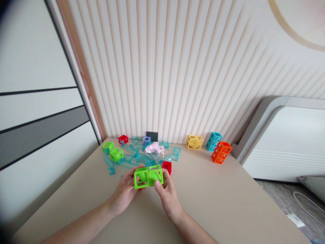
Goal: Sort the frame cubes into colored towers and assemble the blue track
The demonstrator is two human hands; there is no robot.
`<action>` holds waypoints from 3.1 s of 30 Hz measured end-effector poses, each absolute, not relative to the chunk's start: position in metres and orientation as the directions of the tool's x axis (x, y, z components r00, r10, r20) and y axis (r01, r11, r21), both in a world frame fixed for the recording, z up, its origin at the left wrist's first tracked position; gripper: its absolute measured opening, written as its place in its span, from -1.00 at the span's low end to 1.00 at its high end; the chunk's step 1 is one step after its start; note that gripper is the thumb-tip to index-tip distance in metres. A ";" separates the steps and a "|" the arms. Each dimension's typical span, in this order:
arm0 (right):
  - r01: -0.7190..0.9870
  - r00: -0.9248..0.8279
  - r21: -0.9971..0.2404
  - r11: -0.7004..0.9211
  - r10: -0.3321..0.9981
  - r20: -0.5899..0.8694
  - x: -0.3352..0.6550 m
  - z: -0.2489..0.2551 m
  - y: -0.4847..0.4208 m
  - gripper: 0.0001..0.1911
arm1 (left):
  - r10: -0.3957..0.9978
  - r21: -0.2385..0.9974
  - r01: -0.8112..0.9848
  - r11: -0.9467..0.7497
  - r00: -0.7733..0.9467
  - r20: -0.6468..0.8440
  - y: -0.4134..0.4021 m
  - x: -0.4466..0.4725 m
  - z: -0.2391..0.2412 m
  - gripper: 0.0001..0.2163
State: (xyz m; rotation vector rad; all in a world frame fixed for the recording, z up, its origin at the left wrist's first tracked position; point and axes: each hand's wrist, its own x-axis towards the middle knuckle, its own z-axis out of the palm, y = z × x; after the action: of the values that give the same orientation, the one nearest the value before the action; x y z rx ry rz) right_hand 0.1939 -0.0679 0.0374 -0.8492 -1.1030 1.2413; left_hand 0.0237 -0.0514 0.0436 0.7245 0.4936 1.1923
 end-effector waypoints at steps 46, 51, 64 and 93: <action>0.240 -0.112 -0.704 0.668 0.740 0.664 0.199 0.022 -0.078 -0.61 | 0.903 0.829 -0.544 0.131 0.410 0.127 -0.061 0.020 0.040 -0.39; 0.304 -0.208 -0.691 0.656 0.754 0.624 0.200 0.033 -0.085 -0.45 | 0.954 0.890 -0.448 0.083 0.293 0.058 -0.061 0.017 0.035 -0.45; 0.271 -0.177 -0.615 0.740 0.667 0.724 0.202 0.034 -0.080 -0.52 | 0.941 0.877 -0.479 0.045 0.314 0.123 -0.063 0.017 0.041 -0.53; 0.280 0.037 -0.652 0.704 0.671 0.740 0.209 0.035 -0.083 -0.69 | 0.912 0.951 -0.094 -0.295 0.271 0.309 -0.016 -0.045 0.088 -0.38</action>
State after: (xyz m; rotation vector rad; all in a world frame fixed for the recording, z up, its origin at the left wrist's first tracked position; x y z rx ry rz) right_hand 0.2092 -0.0825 0.0349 -0.8061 -1.5498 0.3565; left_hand -0.0452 -0.0156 0.0884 1.5127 0.7929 1.2300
